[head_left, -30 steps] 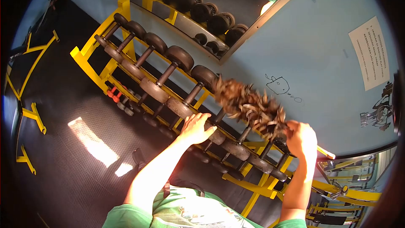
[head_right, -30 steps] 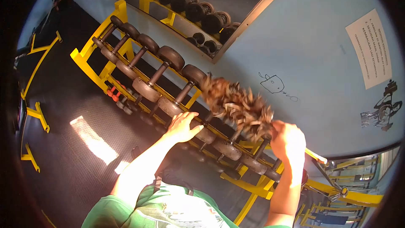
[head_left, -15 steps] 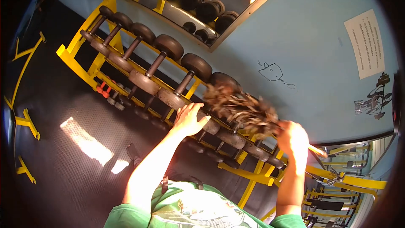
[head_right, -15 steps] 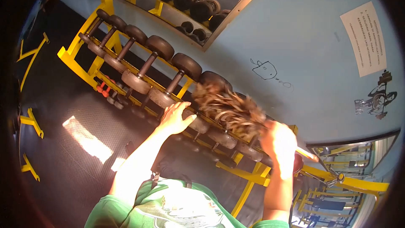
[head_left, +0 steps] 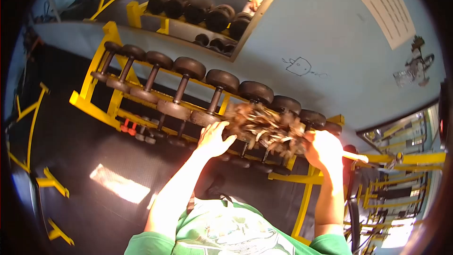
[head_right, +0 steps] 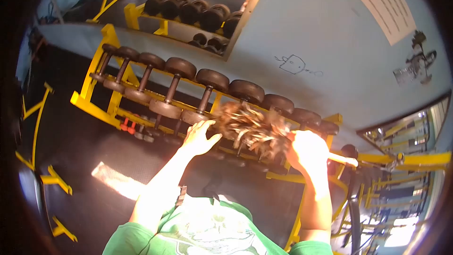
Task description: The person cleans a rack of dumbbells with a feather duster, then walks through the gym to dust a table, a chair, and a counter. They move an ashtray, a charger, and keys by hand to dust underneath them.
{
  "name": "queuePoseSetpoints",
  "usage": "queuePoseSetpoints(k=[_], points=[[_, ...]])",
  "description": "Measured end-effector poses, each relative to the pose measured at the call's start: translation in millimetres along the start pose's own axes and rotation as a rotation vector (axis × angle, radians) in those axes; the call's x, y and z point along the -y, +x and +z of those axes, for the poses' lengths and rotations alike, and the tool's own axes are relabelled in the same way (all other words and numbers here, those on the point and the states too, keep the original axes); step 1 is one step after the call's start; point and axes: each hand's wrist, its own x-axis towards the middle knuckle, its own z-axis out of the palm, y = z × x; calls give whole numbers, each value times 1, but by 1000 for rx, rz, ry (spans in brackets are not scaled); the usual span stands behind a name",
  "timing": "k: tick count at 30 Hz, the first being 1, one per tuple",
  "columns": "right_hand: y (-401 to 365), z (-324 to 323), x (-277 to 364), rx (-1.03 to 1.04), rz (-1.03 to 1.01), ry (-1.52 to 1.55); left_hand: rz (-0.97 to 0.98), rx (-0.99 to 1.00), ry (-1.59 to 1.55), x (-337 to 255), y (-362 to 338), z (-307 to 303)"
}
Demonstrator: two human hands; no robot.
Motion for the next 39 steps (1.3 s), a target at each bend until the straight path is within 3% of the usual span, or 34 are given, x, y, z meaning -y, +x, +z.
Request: queuePoseSetpoints(k=[1,3,4,7,9,13,17,18,19,22,25,27,29,31,32,33,36,39], points=[[13,-2,17,144,79,7,28,16,5,2,-1,-1],[22,28,35,238,117,131,23,-26,65,5,-4,-8],[16,26,37,232,137,130,60,51,-17,8,-6,-20],[-23,17,38,80,160,-91,71,55,-8,27,-16,-37],[-55,13,50,32,267,-65,52,78,-24,42,-21,-40],[-120,6,86,95,278,-47,34,132,-16,57,-28,-42],[-140,61,88,-119,273,-28,28,214,-25,60,-31,-33],[-142,80,83,65,295,-50,28,231,-34,60,-30,-30],[-141,97,84,115,348,-61,31,239,-31,59,-31,-27],[-143,128,85,86,401,-132,38,242,-15,60,-33,-19],[-146,104,94,172,469,-70,65,203,37,68,-35,-18],[-144,60,94,74,239,41,67,120,5,73,-34,-18],[-118,18,95,293,314,321,69,-235,-176,77,-31,-17],[-93,9,98,171,201,397,34,-508,-252,74,-23,-32],[-80,15,100,212,161,302,30,-556,-251,76,-19,-36],[-66,27,105,1,9,203,25,-608,-252,79,-15,-41],[-37,101,103,29,-52,70,-10,-534,-169,89,-11,-44],[-35,116,105,-65,-125,-93,-67,-438,-111,95,-17,-52]])
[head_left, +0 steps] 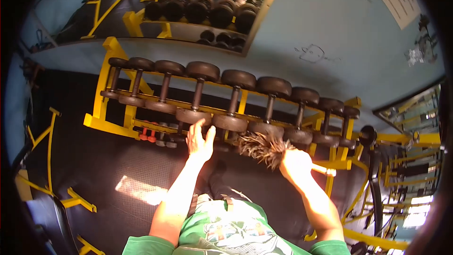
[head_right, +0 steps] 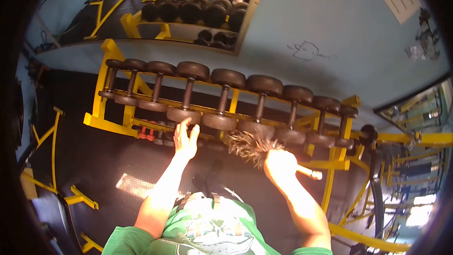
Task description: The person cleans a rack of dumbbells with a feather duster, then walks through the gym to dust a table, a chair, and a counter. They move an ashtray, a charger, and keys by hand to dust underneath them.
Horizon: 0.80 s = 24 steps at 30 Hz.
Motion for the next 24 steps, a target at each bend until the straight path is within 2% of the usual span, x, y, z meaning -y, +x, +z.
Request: queuePoseSetpoints(k=[2,4,8,10,11,14,16,18,21,23,24], points=[[15,-24,8,192,87,302,-30,134,72,-1,2,-9],[23,-34,24,100,99,358,-31,136,45,8,6,-2],[34,-78,-6,171,48,283,26,79,-94,8,26,-11],[45,-107,-21,132,194,298,-57,42,-206,-4,35,-26],[49,-111,-26,72,231,327,-14,-27,-282,1,41,-24],[75,-101,-26,140,295,320,-14,18,-246,-3,55,-30],[103,-96,-12,302,287,283,-9,93,-192,2,62,-30],[136,-90,8,362,328,230,20,158,-137,1,68,-32],[169,-69,35,368,406,190,64,217,-161,2,77,-44],[179,-74,48,214,445,135,91,233,-152,7,83,-60],[182,-78,55,217,443,127,104,235,-141,11,85,-68]])
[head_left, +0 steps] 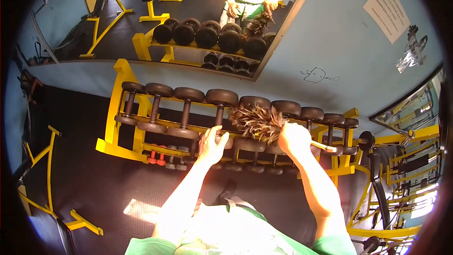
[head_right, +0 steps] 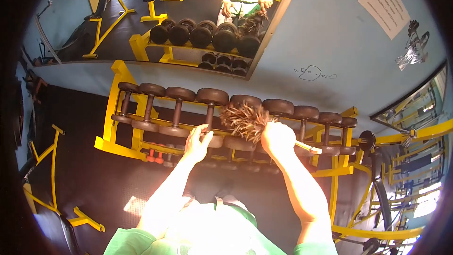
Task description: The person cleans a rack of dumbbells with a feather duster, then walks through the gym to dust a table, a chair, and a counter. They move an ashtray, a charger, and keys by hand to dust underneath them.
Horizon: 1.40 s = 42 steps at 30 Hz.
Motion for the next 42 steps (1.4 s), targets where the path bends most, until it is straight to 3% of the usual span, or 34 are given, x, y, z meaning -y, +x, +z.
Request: queuePoseSetpoints(k=[3,6,10,12,13,16,19,24,26,28,31,33,38,40,42], points=[[-15,1,6,147,-15,-68,-15,15,-34,15,-1,-22],[-41,-8,-20,-197,-55,-103,-8,42,-37,33,-3,-43],[-71,-16,-42,-291,89,-166,4,83,-21,49,2,-59],[-75,-19,-31,-229,125,-239,35,86,7,48,7,-64],[-73,-11,-21,-77,223,-326,69,99,41,47,7,-67],[-81,7,-28,-24,153,-381,81,163,56,45,13,-71],[-91,-26,-23,-296,197,-208,94,191,39,48,20,-75],[-53,-49,-7,-388,112,-65,90,211,28,42,31,-70],[-16,-35,1,-159,259,-145,93,228,41,36,34,-68],[14,-40,24,-28,331,66,113,222,68,32,36,-70],[33,-37,50,16,246,262,110,175,57,37,40,-74],[38,-55,69,150,231,224,90,158,59,43,41,-81],[89,-67,98,177,269,-1,46,126,130,48,42,-96],[109,-71,111,255,84,51,52,115,124,50,44,-98],[106,-93,125,293,73,84,51,103,117,54,46,-101]])
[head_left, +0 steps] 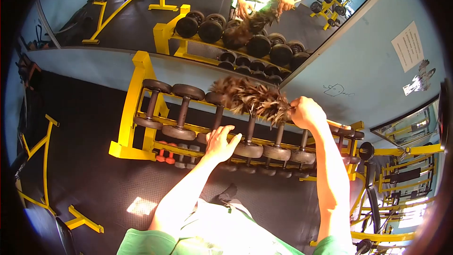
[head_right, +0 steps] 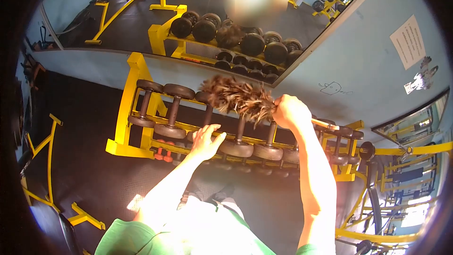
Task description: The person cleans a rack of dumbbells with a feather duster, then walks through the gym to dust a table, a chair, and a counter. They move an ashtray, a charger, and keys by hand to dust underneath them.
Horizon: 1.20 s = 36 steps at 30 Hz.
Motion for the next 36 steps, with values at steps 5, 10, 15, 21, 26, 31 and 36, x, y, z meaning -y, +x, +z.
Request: queuePoseSetpoints(k=[5,10,15,21,26,31,36], points=[[-48,-8,-14,-68,41,-113,-43,-34,-13,25,-8,-21],[-97,11,-40,-198,67,-183,-87,-64,-34,42,-17,-42],[-94,60,-36,-197,39,-133,-42,-69,-28,48,-18,-38],[-115,40,-61,-253,-53,-260,-53,-32,-55,47,-16,-39],[-129,47,-44,-205,-58,-227,-63,-52,-69,51,-13,-35],[-105,63,14,-196,1,-150,-134,-15,-129,58,-10,-37],[-96,79,52,-188,-14,-121,-161,-60,-114,58,-19,-43]])
